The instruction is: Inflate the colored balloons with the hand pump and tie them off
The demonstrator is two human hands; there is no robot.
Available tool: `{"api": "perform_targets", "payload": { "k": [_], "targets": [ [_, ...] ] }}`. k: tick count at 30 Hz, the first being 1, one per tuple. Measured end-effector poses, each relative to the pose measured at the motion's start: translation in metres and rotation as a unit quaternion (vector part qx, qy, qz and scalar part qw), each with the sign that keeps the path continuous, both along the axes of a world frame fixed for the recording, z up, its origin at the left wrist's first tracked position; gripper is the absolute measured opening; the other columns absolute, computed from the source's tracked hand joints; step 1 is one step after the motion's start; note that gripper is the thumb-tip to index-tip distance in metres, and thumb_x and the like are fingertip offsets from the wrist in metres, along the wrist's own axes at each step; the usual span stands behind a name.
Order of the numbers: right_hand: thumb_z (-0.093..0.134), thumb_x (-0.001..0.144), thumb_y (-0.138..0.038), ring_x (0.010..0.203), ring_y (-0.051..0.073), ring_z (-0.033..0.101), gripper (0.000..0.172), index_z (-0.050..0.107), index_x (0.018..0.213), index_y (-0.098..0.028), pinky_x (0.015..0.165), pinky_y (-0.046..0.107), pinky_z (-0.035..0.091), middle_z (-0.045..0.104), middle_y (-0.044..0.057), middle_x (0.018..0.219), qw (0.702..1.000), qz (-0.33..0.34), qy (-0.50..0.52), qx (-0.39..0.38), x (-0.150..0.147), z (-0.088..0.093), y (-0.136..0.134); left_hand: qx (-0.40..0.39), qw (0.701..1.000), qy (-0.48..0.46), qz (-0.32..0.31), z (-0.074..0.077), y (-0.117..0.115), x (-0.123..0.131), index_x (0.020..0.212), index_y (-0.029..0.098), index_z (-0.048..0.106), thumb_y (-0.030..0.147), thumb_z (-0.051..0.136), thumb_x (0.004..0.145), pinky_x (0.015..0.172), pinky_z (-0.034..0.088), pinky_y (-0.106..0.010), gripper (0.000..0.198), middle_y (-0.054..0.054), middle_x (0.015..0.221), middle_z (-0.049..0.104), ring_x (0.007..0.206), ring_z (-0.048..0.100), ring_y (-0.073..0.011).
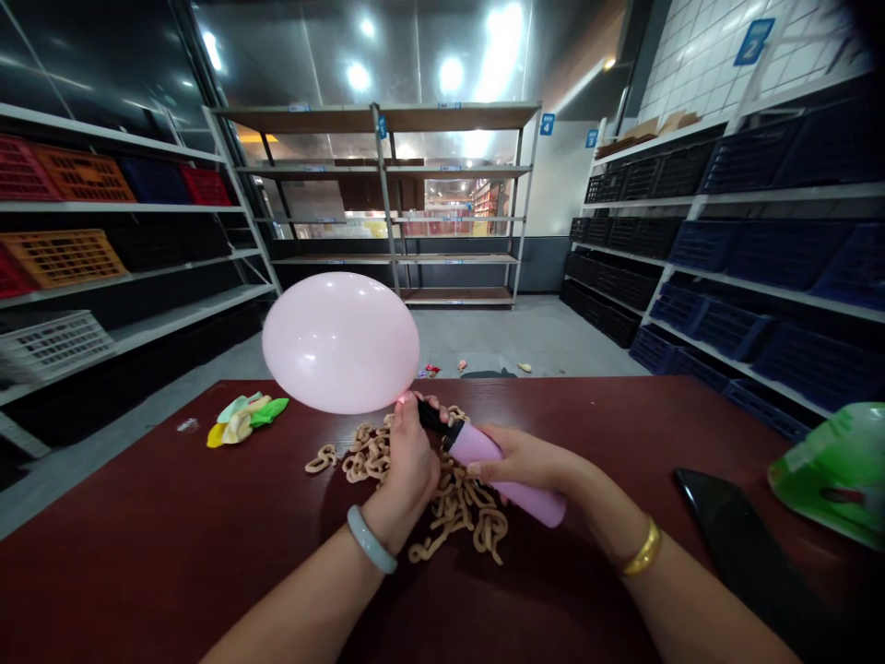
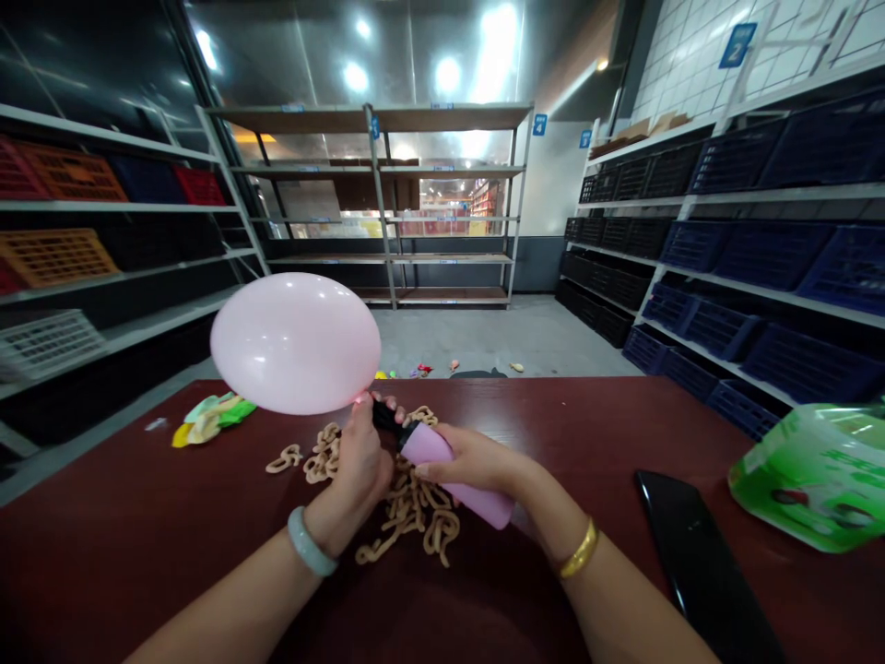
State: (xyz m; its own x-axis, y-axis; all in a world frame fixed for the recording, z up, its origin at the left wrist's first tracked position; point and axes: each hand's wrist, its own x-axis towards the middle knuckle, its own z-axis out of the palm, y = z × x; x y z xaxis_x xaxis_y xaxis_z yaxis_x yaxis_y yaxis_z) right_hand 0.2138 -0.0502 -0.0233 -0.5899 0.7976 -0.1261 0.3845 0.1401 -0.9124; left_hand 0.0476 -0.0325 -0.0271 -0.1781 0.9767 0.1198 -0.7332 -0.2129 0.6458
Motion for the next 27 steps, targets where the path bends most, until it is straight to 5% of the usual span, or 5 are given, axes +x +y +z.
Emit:
{"api": "perform_targets", "payload": {
  "k": [6, 14, 27],
  "targets": [
    [0.067, 0.083, -0.044, 0.078, 0.019, 0.065, 0.053, 0.052, 0.128, -0.02, 0.063, 0.028, 0.052, 0.067, 0.006, 0.101, 1.0, 0.008, -0.024, -0.013, -0.003, 0.006, -0.006, 0.036, 0.999, 0.002, 0.028, 0.018, 0.021, -0.038, 0.078, 0.021, 0.044, 0.032, 0.061, 0.084, 0.049, 0.039, -0.024, 0.021, 0.002, 0.065, 0.051, 0.049, 0.049, -0.0109],
    [0.069, 0.08, -0.045, 0.098, 0.024, 0.062, 0.057, 0.055, 0.13, -0.021, 0.082, 0.033, 0.05, 0.066, 0.008, 0.115, 0.992, 0.04, -0.103, 0.063, 0.005, 0.014, -0.007, 0.021, 0.991, -0.016, 0.128, 0.036, 0.045, -0.094, 0.078, 0.021, 0.043, 0.027, 0.055, 0.085, 0.046, 0.035, -0.021, 0.015, 0.003, 0.059, 0.048, 0.044, 0.044, -0.0099],
    [0.069, 0.081, -0.045, 0.088, 0.019, 0.064, 0.05, 0.057, 0.122, -0.02, 0.074, 0.029, 0.051, 0.068, 0.004, 0.106, 0.998, 0.021, -0.026, 0.05, 0.005, 0.009, -0.002, 0.009, 1.0, -0.012, -0.004, 0.004, 0.012, -0.018, 0.08, 0.02, 0.046, 0.033, 0.062, 0.084, 0.055, 0.043, -0.024, 0.021, 0.002, 0.068, 0.052, 0.054, 0.051, -0.0114]
  ]
}}
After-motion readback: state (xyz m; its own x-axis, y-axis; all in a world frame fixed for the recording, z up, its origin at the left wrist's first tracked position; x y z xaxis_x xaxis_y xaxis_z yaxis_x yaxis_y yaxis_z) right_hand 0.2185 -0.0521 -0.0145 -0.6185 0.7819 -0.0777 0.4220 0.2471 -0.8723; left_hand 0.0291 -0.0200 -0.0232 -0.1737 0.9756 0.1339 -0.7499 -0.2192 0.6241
